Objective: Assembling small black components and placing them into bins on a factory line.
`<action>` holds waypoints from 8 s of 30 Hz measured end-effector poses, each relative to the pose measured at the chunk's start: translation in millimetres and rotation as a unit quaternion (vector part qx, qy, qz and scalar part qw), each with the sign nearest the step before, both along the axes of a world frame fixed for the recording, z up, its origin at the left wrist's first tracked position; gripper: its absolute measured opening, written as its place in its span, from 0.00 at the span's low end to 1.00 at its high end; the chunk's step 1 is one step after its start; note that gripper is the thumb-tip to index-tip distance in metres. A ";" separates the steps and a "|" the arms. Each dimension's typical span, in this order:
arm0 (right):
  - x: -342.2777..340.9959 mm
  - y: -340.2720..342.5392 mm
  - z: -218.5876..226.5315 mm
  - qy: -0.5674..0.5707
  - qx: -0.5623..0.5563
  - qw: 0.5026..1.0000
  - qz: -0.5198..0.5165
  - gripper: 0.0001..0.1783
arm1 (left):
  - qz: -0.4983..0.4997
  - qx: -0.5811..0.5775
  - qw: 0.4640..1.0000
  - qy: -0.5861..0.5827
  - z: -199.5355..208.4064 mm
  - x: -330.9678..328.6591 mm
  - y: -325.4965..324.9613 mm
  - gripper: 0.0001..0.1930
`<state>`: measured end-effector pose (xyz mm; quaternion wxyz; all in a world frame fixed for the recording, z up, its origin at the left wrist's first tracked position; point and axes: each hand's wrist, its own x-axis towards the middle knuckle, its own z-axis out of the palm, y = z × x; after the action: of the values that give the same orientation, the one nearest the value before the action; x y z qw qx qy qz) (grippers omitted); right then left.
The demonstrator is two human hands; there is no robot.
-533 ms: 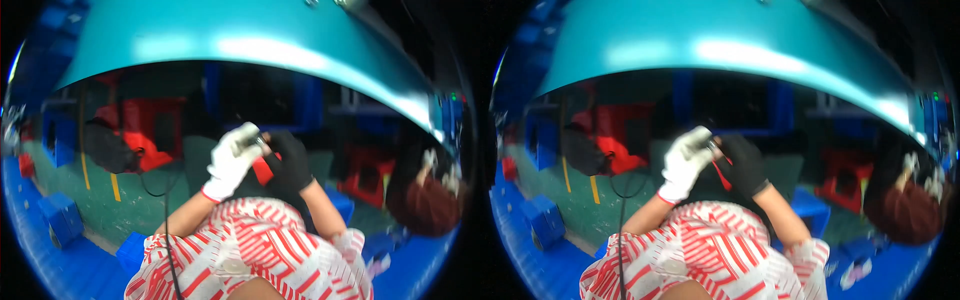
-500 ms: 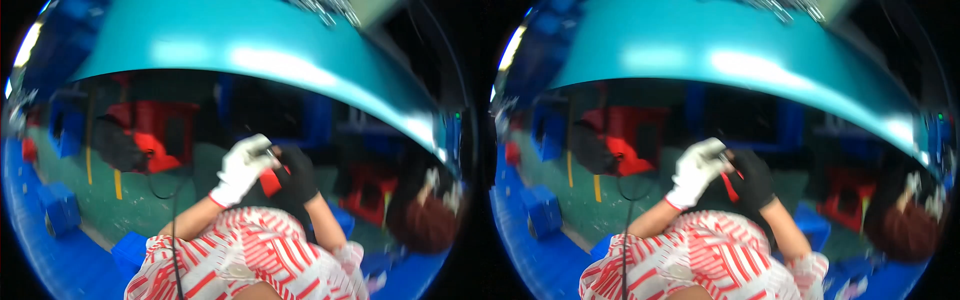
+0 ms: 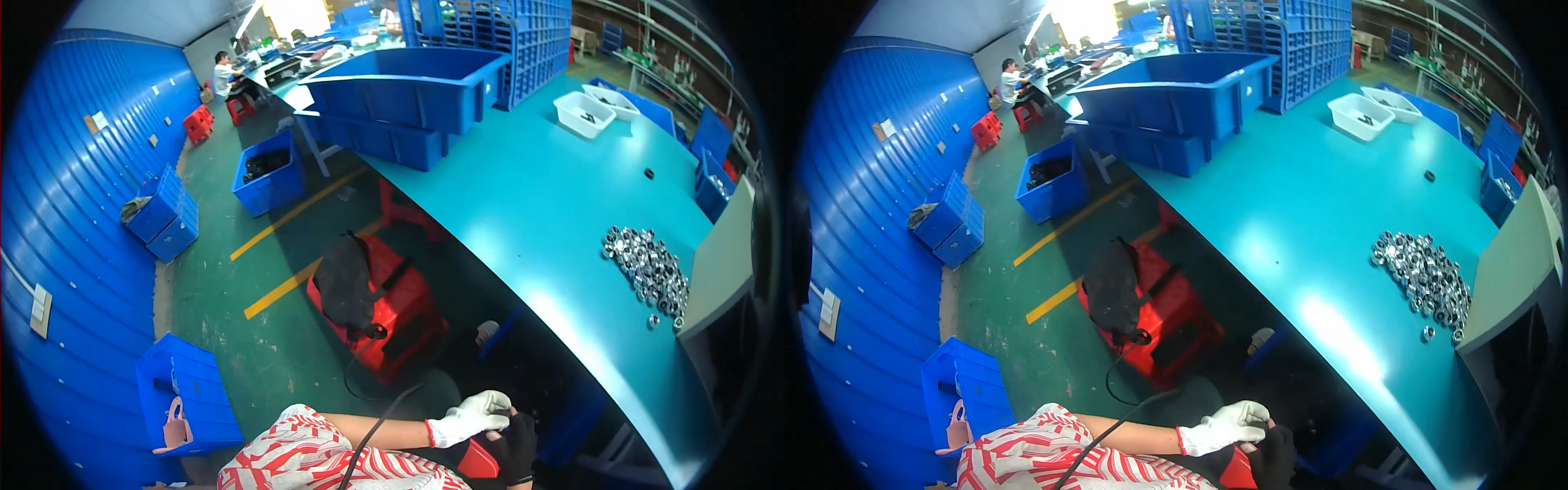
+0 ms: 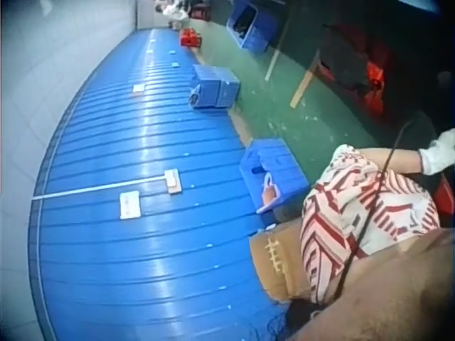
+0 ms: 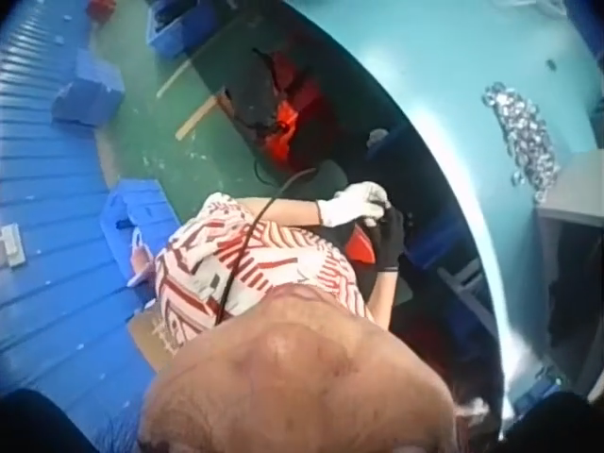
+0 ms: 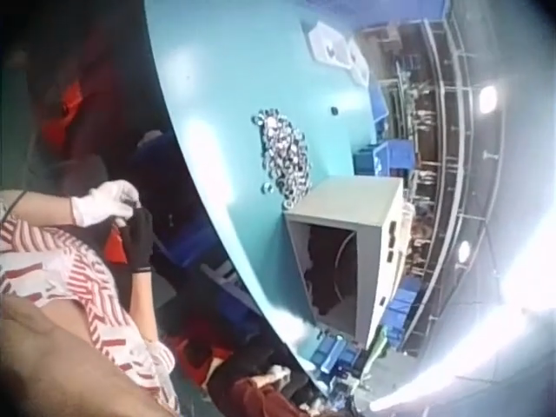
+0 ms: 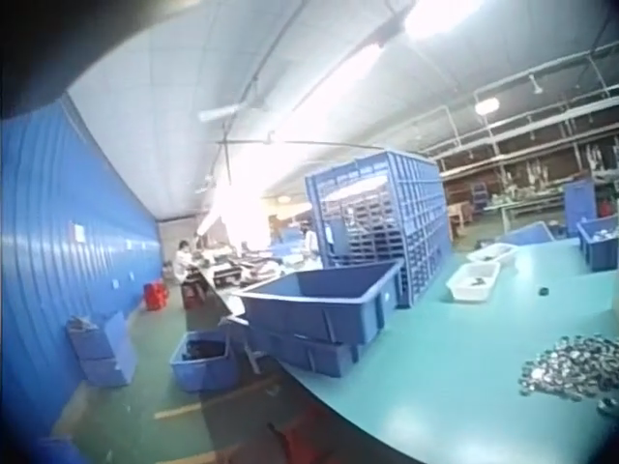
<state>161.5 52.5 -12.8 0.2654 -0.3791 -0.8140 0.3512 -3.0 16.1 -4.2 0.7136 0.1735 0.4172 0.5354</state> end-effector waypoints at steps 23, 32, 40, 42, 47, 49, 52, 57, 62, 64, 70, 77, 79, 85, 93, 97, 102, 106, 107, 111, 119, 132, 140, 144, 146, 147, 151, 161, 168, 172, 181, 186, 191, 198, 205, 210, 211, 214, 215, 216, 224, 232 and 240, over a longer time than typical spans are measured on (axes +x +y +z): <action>11.5 -11.3 -23.6 0.036 -0.022 0.999 -0.025 0.25 | -0.095 -0.054 0.986 -0.127 -17.1 3.9 -10.5 0.21; 16.0 -11.0 -24.3 -0.077 0.060 0.993 0.060 0.25 | -0.201 -0.008 0.978 0.056 -9.9 -7.1 -10.8 0.27; 20.3 -2.5 -6.4 0.044 -0.089 0.990 0.104 0.20 | -0.164 0.027 0.983 0.083 3.9 -6.6 -19.9 0.32; 16.5 -3.6 -0.9 0.030 -0.079 0.991 0.100 0.21 | -0.132 0.023 0.990 0.031 2.8 -5.6 -23.1 0.31; 12.0 -15.5 -16.9 0.044 -0.071 0.995 0.060 0.21 | -0.130 0.053 0.972 0.188 9.4 -5.0 -21.4 0.27; 10.0 -13.5 -22.4 0.043 -0.049 0.997 0.041 0.21 | -0.167 0.022 0.967 0.193 27.8 -10.4 -14.0 0.25; -0.9 -16.1 -1.5 0.064 -0.069 0.995 0.014 0.19 | -0.229 0.033 0.941 0.247 34.8 -18.6 -6.9 0.23; -9.6 -20.7 9.8 0.056 -0.071 0.994 -0.055 0.18 | -0.239 0.117 0.907 0.326 18.2 -19.1 -5.7 0.22; 5.3 -26.2 2.9 0.054 -0.123 0.990 -0.037 0.18 | -0.183 0.027 0.944 0.274 18.3 -3.0 -15.8 0.19; 11.7 -27.4 3.4 0.044 -0.126 0.990 -0.043 0.18 | -0.190 -0.016 0.955 0.227 18.7 0.6 -17.9 0.19; 2.6 -23.6 -3.2 0.107 -0.123 0.983 -0.088 0.23 | -0.214 0.099 0.923 0.303 -20.8 -8.2 1.1 0.16; -23.2 -11.9 20.6 0.121 -0.089 0.980 -0.134 0.15 | -0.024 -0.074 0.994 -0.076 13.6 -19.7 3.5 0.17; -17.3 -15.8 16.7 0.132 -0.090 0.975 -0.156 0.16 | -0.056 -0.074 0.993 -0.079 13.4 -14.9 8.4 0.17; -9.7 -27.4 16.3 0.136 -0.082 0.974 -0.161 0.16 | -0.044 -0.055 0.996 -0.052 6.2 -2.1 -5.8 0.17; -8.8 -29.8 11.9 0.110 -0.097 0.980 -0.137 0.20 | -0.084 -0.045 0.990 0.103 11.0 -0.8 -7.1 0.16; -14.8 -23.0 23.8 0.065 -0.078 0.984 -0.146 0.20 | -0.080 -0.033 0.981 0.173 0.5 -2.2 -5.9 0.18; -8.9 -22.7 13.1 -0.008 -0.001 0.994 -0.110 0.21 | -0.071 -0.034 0.988 0.133 5.1 4.3 -5.8 0.19; -8.9 -30.1 -0.2 -0.061 -0.042 0.994 -0.075 0.21 | -0.086 -0.011 0.964 0.250 5.9 6.3 -7.5 0.19; -8.1 -30.7 -0.1 -0.061 -0.043 0.994 -0.076 0.21 | -0.121 -0.009 0.945 0.302 5.4 4.4 -7.3 0.19; -6.7 -30.0 8.0 -0.065 -0.027 0.995 -0.075 0.20 | -0.131 0.012 0.926 0.353 4.2 5.9 -12.8 0.18; 1.4 -23.0 2.1 0.021 -0.083 0.994 -0.074 0.18 | -0.185 0.062 0.898 0.395 -0.7 -4.3 -5.1 0.18; -28.7 -19.8 -40.2 0.245 -0.455 0.843 -0.152 0.12 | -0.166 -0.009 0.903 0.396 6.6 7.1 -9.4 0.20; 14.7 -23.5 16.8 -0.003 -0.116 0.969 -0.219 0.16 | -0.173 0.026 0.945 0.276 12.0 30.9 11.9 0.18; 23.5 -17.5 -12.5 -0.129 -0.083 0.974 -0.166 0.16 | -0.194 0.045 0.953 0.230 -25.5 34.9 9.2 0.18; 32.9 -25.2 -9.4 -0.146 -0.039 0.977 -0.152 0.13 | -0.247 0.157 0.874 0.388 -54.8 27.8 14.6 0.18; 35.7 -27.2 -5.7 -0.163 -0.038 0.975 -0.145 0.13 | -0.244 0.186 0.867 0.394 -69.7 27.5 16.5 0.17; 40.0 -36.4 1.8 -0.162 -0.054 0.973 -0.155 0.13 | -0.237 0.232 0.818 0.469 -49.3 40.3 13.9 0.12; 45.4 -33.0 -0.9 -0.180 -0.074 0.978 -0.072 0.22 | -0.291 0.192 0.796 0.494 -38.9 37.5 0.8 0.21; 34.4 -33.0 -11.6 -0.125 -0.107 0.982 -0.091 0.19 | -0.257 0.196 0.778 0.539 -22.7 37.1 -1.8 0.18; 31.3 -33.2 -10.1 -0.140 -0.094 0.981 -0.100 0.17 | -0.189 0.198 0.786 0.554 -39.2 38.9 -2.1 0.15; 24.9 -29.0 -20.2 -0.068 -0.135 0.975 -0.160 0.15 | -0.237 0.087 0.904 0.345 -6.0 37.5 1.4 0.17; 23.7 -25.9 -15.1 -0.105 -0.088 0.984 -0.111 0.13 | -0.267 0.161 0.834 0.455 -56.3 18.9 13.1 0.15; 12.6 -26.9 -29.4 -0.136 -0.126 0.978 -0.096 0.09 | -0.187 -0.012 0.940 0.286 -38.9 29.6 0.9 0.12; 46.2 -21.0 -29.9 0.252 -0.355 0.875 -0.212 0.13 | -0.172 -0.019 0.983 0.055 -34.3 37.7 19.1 0.16; 29.8 -15.4 -17.9 0.147 -0.207 0.955 -0.151 0.15 | -0.175 -0.025 0.977 0.122 -11.1 19.9 13.8 0.20; 26.4 -27.2 -7.3 0.090 -0.169 0.970 -0.148 0.22 | -0.096 -0.063 0.993 -0.003 -13.7 19.3 9.2 0.18; 25.5 -28.5 -9.6 0.082 -0.175 0.971 -0.141 0.22 | -0.097 -0.065 0.993 -0.003 -14.1 20.8 8.2 0.18; 22.4 -28.9 -13.3 0.045 -0.142 0.979 -0.142 0.23 | -0.105 -0.065 0.990 0.064 -14.8 22.8 5.9 0.15; 21.3 -28.9 -15.3 0.045 -0.143 0.978 -0.143 0.23 | -0.114 -0.047 0.984 0.131 -14.4 22.5 5.7 0.16; 19.9 -29.0 -17.5 0.022 -0.104 0.985 -0.139 0.22 | -0.122 -0.027 0.972 0.197 -14.0 22.0 5.6 0.16; 16.2 -32.2 -20.4 -0.018 -0.068 0.988 -0.136 0.19 | -0.167 -0.044 0.963 0.209 -15.4 17.0 9.7 0.17; 24.4 -31.7 -23.4 0.041 -0.122 0.988 -0.086 0.21 | -0.256 -0.010 0.943 0.213 -10.8 10.4 15.1 0.27; 19.7 -37.5 -24.6 0.003 -0.009 0.993 -0.120 0.22 | -0.196 -0.031 0.954 0.225 -5.1 21.2 7.6 0.26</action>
<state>181.2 14.9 -37.5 0.3047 -0.4755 -0.7583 0.3257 18.2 23.7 -9.3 0.6974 0.3455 0.5408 0.3191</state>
